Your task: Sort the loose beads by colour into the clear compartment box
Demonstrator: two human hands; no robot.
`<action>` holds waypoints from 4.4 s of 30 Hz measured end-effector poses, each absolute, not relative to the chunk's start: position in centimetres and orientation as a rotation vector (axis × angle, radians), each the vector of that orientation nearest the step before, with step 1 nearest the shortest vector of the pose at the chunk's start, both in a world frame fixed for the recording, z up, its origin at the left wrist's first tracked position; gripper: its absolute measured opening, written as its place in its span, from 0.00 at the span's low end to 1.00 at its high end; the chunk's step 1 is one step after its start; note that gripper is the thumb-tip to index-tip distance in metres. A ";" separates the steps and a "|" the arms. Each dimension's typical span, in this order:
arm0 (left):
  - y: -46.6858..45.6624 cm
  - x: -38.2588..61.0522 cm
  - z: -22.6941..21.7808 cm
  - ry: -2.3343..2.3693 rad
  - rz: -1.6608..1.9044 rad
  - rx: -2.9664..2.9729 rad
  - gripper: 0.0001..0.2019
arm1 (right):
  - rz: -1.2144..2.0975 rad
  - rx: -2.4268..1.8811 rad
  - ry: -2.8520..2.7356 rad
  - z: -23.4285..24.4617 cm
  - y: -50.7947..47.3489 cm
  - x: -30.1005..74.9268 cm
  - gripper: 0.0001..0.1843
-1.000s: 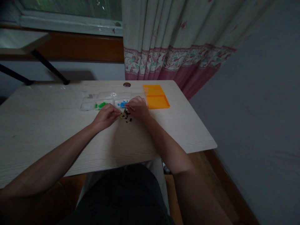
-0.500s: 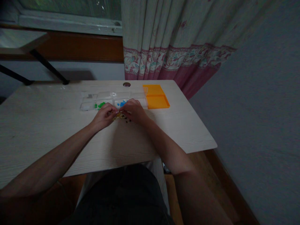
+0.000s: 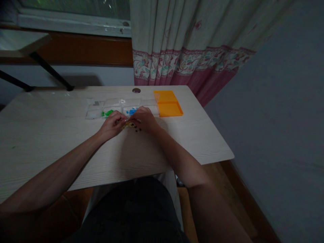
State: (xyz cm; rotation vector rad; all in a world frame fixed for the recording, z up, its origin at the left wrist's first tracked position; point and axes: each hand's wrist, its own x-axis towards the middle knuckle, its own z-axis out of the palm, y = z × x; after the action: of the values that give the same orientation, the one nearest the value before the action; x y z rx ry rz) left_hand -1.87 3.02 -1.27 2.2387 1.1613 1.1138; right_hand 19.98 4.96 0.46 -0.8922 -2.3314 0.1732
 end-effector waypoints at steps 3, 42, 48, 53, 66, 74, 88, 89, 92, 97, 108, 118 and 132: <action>2.8 -1.9 -1.2 1.173 1.095 2.278 0.08 | 0.166 -0.926 -2.327 0.3 5.3 20.2 0.11; 2.2 -1.4 -1.1 1.177 0.765 2.723 0.07 | -0.003 -1.643 -1.865 -0.7 7.4 23.0 0.14; 2.7 -1.5 -1.5 1.191 0.961 2.586 0.07 | -0.027 -1.426 -1.935 -0.5 7.0 22.4 0.16; 3.1 -1.7 -1.4 1.243 1.171 2.314 0.08 | 0.074 -1.034 -2.260 -0.1 5.8 20.7 0.15; 2.8 -1.6 -0.7 1.262 1.147 2.108 0.14 | 0.095 -1.049 -2.320 0.7 3.6 18.7 0.15; 3.1 -1.9 -0.9 1.239 1.157 2.102 0.15 | 0.005 -1.174 -2.299 1.1 2.9 18.4 0.17; 3.2 -1.9 -1.6 1.199 1.090 2.080 0.16 | -0.060 -1.206 -2.293 1.7 3.6 19.2 0.15; 3.2 -1.9 -1.7 1.189 1.092 2.107 0.16 | -0.059 -1.223 -2.272 1.7 3.8 19.4 0.14; 2.7 -1.5 -1.6 1.146 1.055 2.291 0.16 | -0.059 -1.300 -2.165 1.6 4.5 20.3 0.16; 1.6 -1.1 -0.9 1.085 0.808 2.644 0.15 | -0.086 -1.479 -1.947 1.0 6.0 22.0 0.15; 2.3 -0.7 -1.6 1.113 0.680 2.763 0.11 | -0.035 -1.716 -1.908 -0.4 7.2 23.3 0.14; 2.4 -0.2 -0.9 1.191 0.639 2.750 0.07 | -0.095 -1.568 -1.975 -0.1 6.8 22.9 0.16; 2.9 -1.1 -1.4 1.267 0.965 2.520 0.06 | 0.060 -1.001 -2.304 1.1 4.4 20.7 0.14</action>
State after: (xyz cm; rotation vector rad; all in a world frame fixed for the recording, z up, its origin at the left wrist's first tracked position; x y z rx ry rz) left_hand -1.07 2.88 -1.37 2.5203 1.2672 0.9651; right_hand 20.70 4.40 1.07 -1.0012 -2.3036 0.0603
